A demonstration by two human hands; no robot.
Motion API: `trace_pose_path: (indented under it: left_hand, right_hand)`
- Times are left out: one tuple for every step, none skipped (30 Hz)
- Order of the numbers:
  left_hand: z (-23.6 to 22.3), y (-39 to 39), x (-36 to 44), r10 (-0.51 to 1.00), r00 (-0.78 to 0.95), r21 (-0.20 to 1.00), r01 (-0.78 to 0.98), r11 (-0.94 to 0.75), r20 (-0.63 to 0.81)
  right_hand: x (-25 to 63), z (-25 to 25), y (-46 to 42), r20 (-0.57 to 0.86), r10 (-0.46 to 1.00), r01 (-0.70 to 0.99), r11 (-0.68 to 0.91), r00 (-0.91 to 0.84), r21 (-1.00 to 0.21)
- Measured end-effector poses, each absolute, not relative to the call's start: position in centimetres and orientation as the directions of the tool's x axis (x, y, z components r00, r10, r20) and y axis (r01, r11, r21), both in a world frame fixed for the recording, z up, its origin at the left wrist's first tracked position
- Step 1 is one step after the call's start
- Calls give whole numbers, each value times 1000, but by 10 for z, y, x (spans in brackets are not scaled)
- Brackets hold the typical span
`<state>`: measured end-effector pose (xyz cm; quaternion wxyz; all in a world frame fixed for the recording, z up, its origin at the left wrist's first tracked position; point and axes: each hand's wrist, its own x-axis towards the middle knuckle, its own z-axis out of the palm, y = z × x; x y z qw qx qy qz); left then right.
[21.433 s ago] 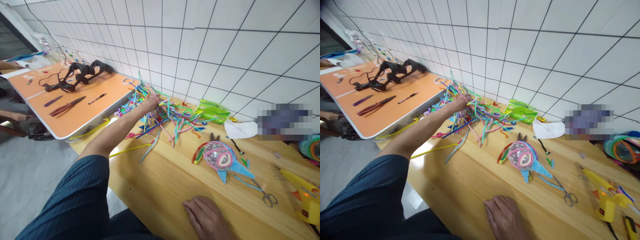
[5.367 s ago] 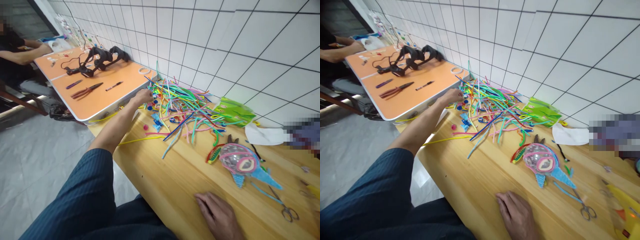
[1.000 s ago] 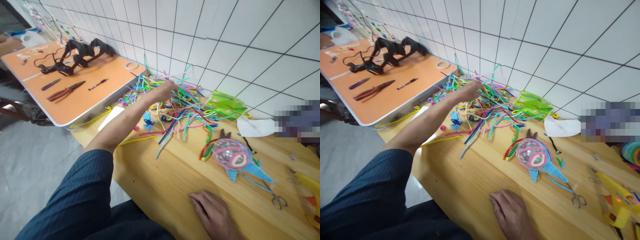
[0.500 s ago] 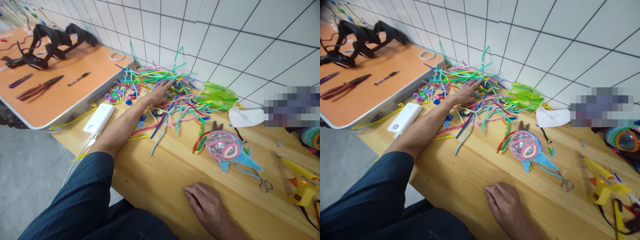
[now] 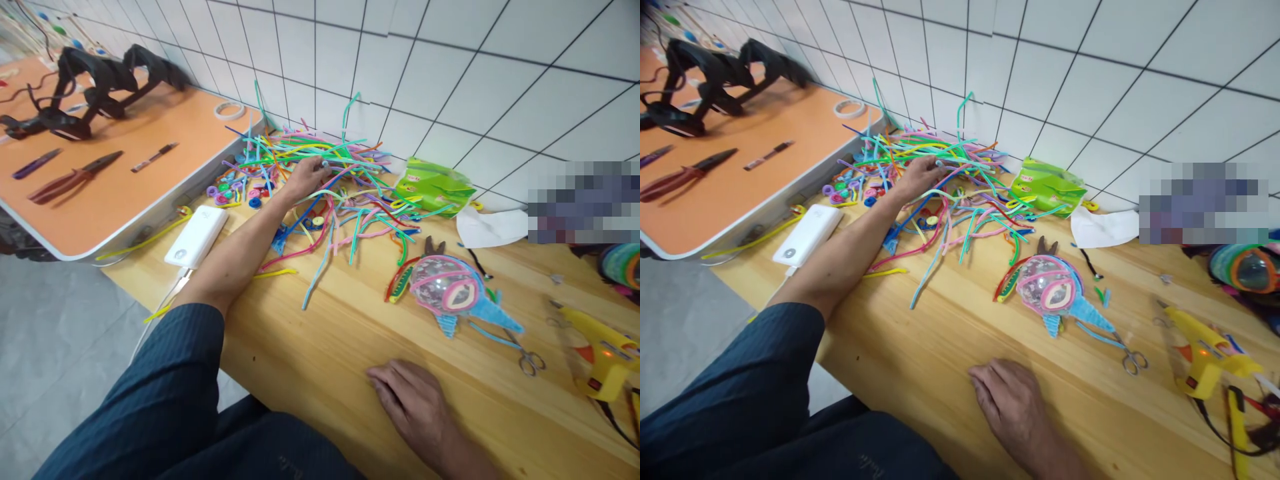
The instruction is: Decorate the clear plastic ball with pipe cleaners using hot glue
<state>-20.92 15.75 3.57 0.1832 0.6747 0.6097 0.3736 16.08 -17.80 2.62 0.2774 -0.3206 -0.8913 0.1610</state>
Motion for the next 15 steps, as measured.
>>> trace_pose_path:
  left_hand:
    - [35, 159, -210, 954, -55, 736, 649, -190, 294]
    - [34, 160, -211, 948, -84, 766, 613, -193, 306]
    - [33, 161, -212, 943, -108, 791, 580, -198, 315]
    - [33, 162, -213, 941, -124, 809, 553, -199, 316]
    - [34, 161, -214, 945, -127, 822, 536, -190, 302]
    - [37, 159, -214, 956, -111, 830, 529, -174, 271]
    - [40, 157, -214, 971, -76, 832, 533, -153, 227]
    - [45, 153, -214, 985, -21, 827, 546, -133, 172]
    - [50, 149, -213, 992, 49, 814, 567, -122, 115]
    - [56, 145, -213, 990, 128, 793, 595, -127, 63]
    - [62, 141, -213, 978, 208, 766, 624, -154, 27]
    - [67, 137, -212, 962, 275, 735, 653, -185, -2]
    - [72, 134, -212, 947, 321, 699, 682, -214, -23]
    - [75, 132, -211, 942, 336, 668, 705, -240, -16]
    - [77, 131, -210, 944, 331, 639, 724, -259, 8]
  right_hand:
    - [161, 26, -178, 389, 661, 485, 742, -642, -463]
    - [161, 26, -178, 385, 662, 487, 741, -643, -462]
    - [161, 26, -178, 383, 663, 487, 741, -644, -463]
    - [161, 26, -178, 382, 663, 485, 740, -644, -466]
    - [162, 25, -178, 383, 663, 483, 740, -644, -469]
    - [162, 25, -178, 383, 663, 482, 740, -644, -470]
    - [162, 25, -179, 382, 663, 482, 739, -644, -471]
    - [162, 25, -179, 384, 664, 483, 738, -641, -471]
    - [162, 25, -179, 384, 663, 483, 739, -642, -469]
    - [162, 24, -179, 384, 663, 485, 740, -642, -466]
    - [162, 24, -179, 386, 663, 486, 741, -642, -463]
    - [162, 24, -179, 387, 663, 489, 741, -641, -461]
    - [162, 24, -179, 386, 664, 492, 741, -641, -458]
    - [162, 24, -180, 385, 666, 497, 740, -640, -454]
    - [162, 25, -180, 384, 666, 500, 739, -639, -452]
